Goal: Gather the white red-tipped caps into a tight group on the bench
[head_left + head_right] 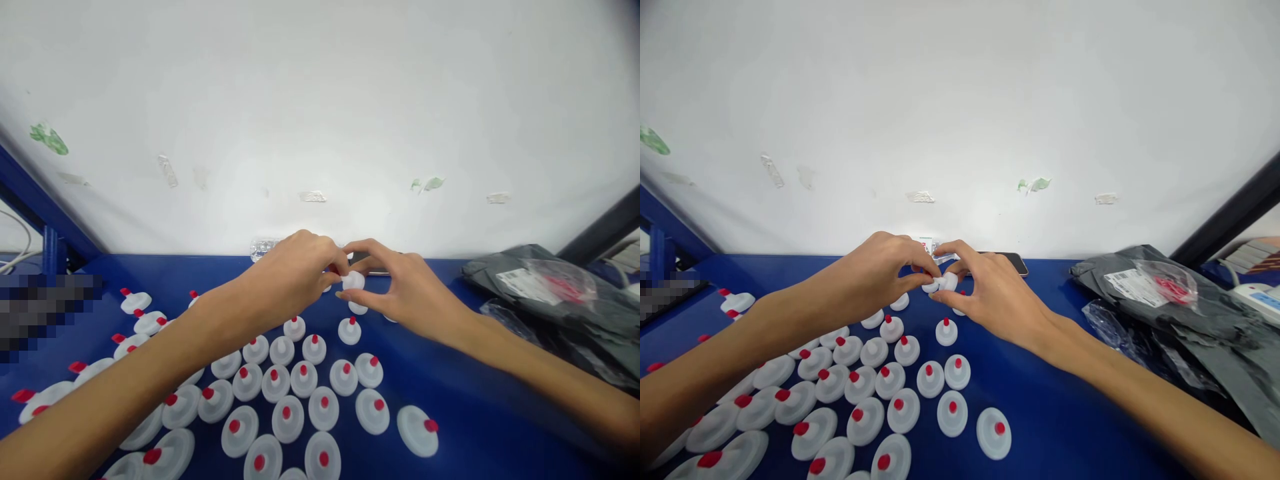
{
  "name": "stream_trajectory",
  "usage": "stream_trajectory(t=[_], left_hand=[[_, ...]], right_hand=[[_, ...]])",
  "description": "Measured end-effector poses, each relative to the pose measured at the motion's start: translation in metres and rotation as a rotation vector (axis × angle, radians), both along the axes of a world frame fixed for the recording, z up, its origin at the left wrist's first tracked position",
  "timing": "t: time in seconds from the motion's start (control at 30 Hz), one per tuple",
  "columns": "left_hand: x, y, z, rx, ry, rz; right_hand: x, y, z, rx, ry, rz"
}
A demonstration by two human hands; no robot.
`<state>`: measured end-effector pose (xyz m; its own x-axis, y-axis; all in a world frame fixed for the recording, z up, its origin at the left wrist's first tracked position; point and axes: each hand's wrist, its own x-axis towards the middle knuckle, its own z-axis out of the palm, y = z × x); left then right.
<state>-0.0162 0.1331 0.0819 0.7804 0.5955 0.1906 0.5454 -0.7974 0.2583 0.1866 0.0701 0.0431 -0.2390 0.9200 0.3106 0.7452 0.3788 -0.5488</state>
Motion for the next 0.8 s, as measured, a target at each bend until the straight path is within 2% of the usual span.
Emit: stream_trajectory(t=[0.17,0.3,0.37,0.5,0.67,0.8], left_hand=[[-0.003,0.001,0.003,-0.057,-0.087,0.008],[-0.004,0.002,0.001,0.071,0.107,-0.001],[-0.005,0.003,-0.005,0.094,0.204,-0.025],[-0.008,0.008,-0.022,0.043,0.302,-0.085],[-0.010,0.016,-0.039,-0.015,0.306,-0.079],[-0.009,0.018,-0.043,-0.040,0.296,-0.073]], right_hand=[[0.000,0.000,-0.002,0.016,0.082,0.039],[0.000,0.001,-0.001,0.028,0.040,0.004],[0.002,0.003,-0.002,0.077,-0.016,-0.016],[0.007,0.008,-0.008,0.128,-0.077,-0.014],[0.006,0.012,-0.014,0.156,-0.137,0.014],[0.004,0.012,-0.015,0.176,-0.199,0.027]])
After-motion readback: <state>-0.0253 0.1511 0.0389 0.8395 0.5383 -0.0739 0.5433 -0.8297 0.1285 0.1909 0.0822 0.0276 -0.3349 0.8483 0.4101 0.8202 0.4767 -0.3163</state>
